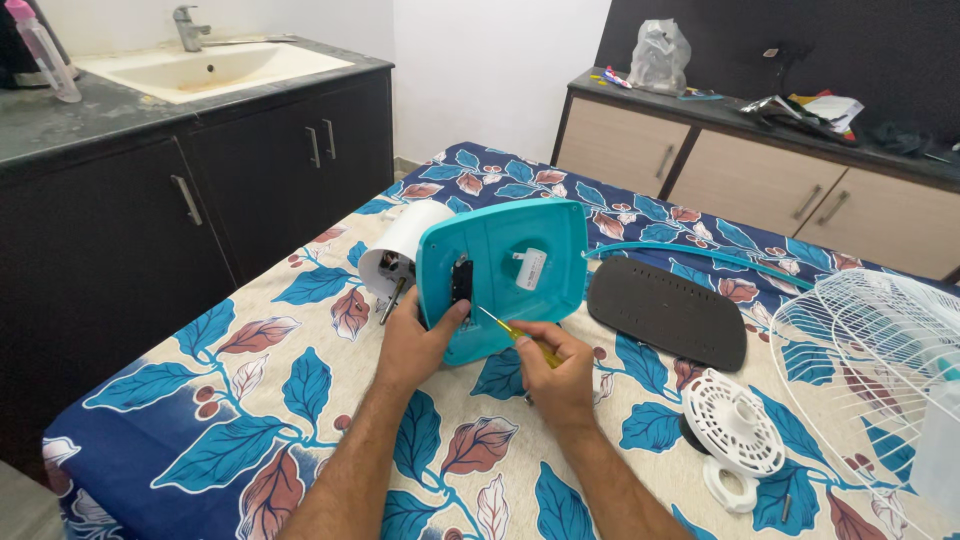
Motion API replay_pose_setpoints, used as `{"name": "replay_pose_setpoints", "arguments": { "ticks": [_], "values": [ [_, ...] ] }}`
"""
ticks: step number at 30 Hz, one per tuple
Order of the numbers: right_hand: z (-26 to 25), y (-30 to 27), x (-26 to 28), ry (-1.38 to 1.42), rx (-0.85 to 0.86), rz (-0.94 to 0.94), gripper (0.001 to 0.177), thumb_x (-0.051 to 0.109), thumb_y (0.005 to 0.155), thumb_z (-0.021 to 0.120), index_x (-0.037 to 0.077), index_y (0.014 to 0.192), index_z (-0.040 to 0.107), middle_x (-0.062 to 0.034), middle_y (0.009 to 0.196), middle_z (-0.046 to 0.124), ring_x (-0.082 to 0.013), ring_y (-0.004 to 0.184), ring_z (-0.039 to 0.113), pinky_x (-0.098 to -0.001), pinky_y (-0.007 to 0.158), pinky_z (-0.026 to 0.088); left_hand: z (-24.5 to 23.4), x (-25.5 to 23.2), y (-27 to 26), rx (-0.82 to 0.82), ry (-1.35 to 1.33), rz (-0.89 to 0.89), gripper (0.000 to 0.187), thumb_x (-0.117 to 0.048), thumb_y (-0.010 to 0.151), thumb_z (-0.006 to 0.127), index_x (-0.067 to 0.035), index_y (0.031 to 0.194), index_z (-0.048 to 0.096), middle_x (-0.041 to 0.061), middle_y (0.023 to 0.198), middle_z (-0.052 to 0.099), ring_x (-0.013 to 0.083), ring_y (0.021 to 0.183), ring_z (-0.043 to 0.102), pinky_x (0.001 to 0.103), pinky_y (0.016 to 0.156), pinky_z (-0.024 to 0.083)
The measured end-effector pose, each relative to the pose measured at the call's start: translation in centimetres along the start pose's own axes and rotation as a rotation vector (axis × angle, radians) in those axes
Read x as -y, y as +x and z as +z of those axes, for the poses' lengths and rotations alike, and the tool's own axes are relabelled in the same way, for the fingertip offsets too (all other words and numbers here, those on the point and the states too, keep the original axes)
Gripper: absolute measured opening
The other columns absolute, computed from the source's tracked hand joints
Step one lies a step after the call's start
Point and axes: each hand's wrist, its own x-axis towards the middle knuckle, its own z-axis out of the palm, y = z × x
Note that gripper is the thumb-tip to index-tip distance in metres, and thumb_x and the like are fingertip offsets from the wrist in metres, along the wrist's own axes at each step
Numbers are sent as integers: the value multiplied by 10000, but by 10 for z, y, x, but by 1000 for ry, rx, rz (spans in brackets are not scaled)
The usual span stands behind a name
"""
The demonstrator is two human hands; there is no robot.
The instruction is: The person disassembles a teal LG fan on a floral-patterned table. Using a yellow screwdriver, they remove screws from the fan housing, detach the back cover, and extract internal components including the motor and switch assembly, placing parts on the table.
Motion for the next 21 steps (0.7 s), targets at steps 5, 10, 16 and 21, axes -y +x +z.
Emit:
{"name": "replay_pose_setpoints", "arguments": {
  "ticks": [5,10,16,21],
  "values": [
    [1,-3,6,-39,25,-107,263,94,963,630,-25,1190,690,5,638,617,-15,535,518,-201,470,378,0,3,1,24,-15,15,406,-305,875,775,-36,1163,676,101,984,781,170,873,747,326,773,592],
    [6,0,13,-30,-24,-127,269,140,969,642,-16,1187,623,-41,759,742,-25,533,516,-204,460,393,-1,-1,0,47,23,33,408,-323,867,776,-39,1147,691,102,955,792,170,854,759,324,758,596],
    [11,10,36,-88,-16,-231,220,125,974,682,-24,1134,704,-60,799,732,-53,706,679,-208,614,521,6,-14,-4,-3,29,12,390,-341,868,768,-51,1126,725,96,895,810,163,794,774,319,707,599],
    [12,15,61,-225,-62,-158,194,141,932,690,16,1074,735,-39,761,740,-61,651,698,-217,557,528,6,-22,-7,-10,55,16,372,-334,876,759,-41,1101,720,106,879,809,164,774,782,320,693,606]
  ]
}}
